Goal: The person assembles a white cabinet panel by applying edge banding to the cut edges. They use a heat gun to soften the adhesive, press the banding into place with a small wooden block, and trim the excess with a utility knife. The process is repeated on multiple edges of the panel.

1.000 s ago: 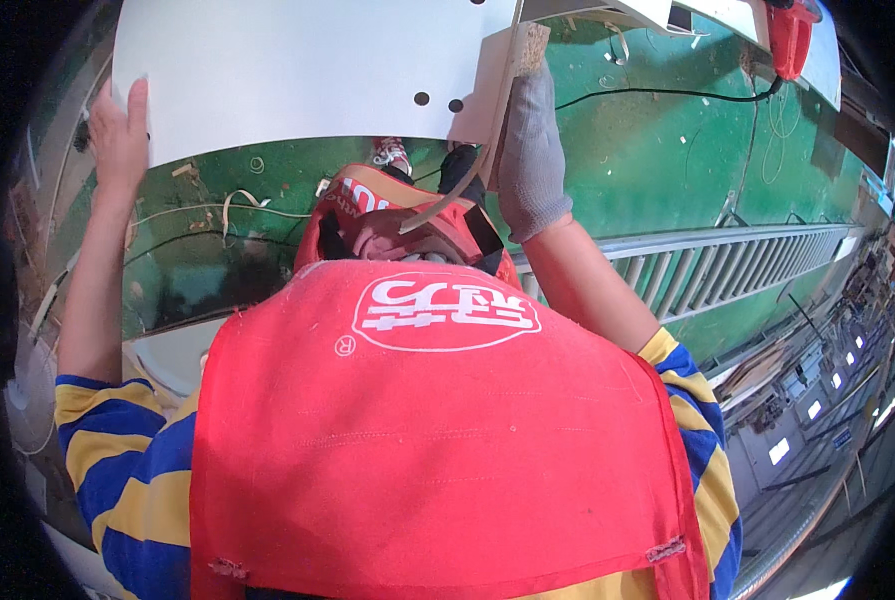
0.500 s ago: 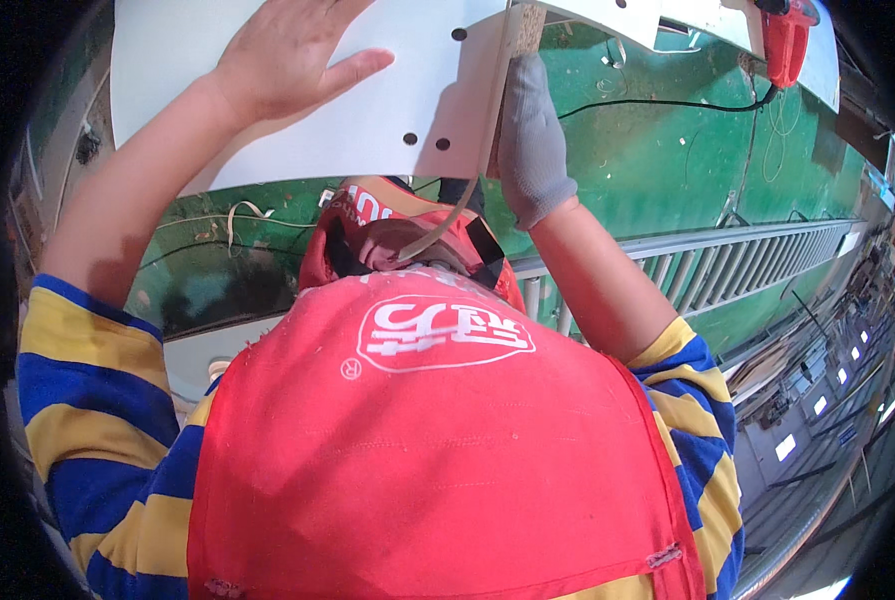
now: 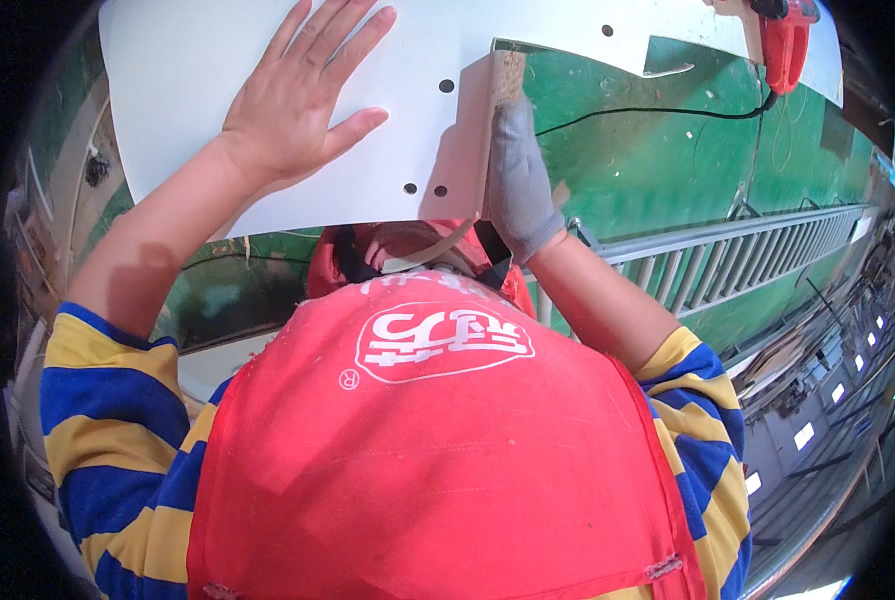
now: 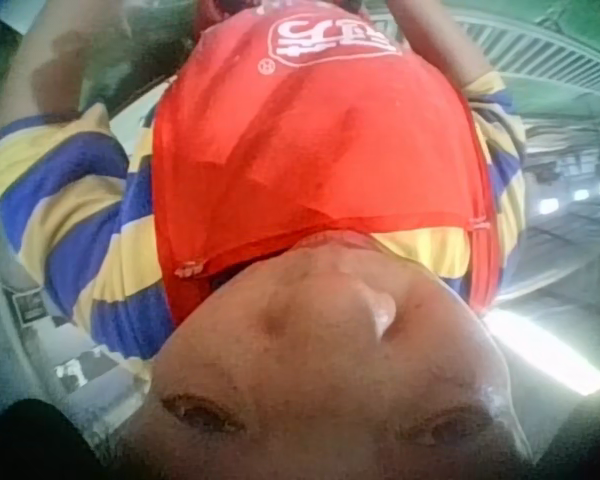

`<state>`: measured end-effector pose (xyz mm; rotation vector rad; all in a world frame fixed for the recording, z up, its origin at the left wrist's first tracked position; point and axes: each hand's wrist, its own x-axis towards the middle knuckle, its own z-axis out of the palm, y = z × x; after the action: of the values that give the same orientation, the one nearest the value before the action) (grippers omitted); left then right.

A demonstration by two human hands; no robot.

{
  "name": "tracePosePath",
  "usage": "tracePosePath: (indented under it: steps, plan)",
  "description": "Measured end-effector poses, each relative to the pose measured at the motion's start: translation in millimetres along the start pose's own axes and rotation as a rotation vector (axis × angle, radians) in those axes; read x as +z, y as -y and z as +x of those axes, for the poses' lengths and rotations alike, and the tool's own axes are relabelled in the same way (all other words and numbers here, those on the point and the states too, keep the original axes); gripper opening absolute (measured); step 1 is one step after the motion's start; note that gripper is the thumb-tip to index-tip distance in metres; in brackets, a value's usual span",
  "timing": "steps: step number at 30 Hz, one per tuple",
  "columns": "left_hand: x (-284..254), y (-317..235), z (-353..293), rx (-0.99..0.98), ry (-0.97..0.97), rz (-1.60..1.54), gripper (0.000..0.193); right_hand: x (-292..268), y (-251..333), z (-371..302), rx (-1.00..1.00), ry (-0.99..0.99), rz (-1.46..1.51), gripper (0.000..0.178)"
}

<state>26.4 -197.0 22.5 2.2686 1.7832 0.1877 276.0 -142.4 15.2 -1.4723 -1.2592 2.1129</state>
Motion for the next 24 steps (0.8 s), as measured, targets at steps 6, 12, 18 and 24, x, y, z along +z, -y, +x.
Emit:
tracePosePath:
  steps: [6, 12, 18, 24]
  plan:
    - [-0.5, -0.9, 0.9, -0.018, 0.036, 0.012, 0.088, -2.4, -4.4, 2.9, 0.032, -0.030, 0.012, 0.057]
    - [-0.3, -1.3, 0.6, -0.018, 0.051, 0.025, 0.088, -2.7, -6.7, 1.1, -0.002, 0.017, 0.076, 0.057]
    - [-1.4, -1.9, 0.4, -0.018, 0.054, 0.020, 0.089, -1.0, -6.7, 2.1, -0.031, 0.003, 0.049, 0.055]
    - [-0.7, -2.7, 1.7, -0.023, 0.060, 0.023, 0.089, -6.3, -16.1, 5.2, -0.093, -0.024, -0.072, 0.051]
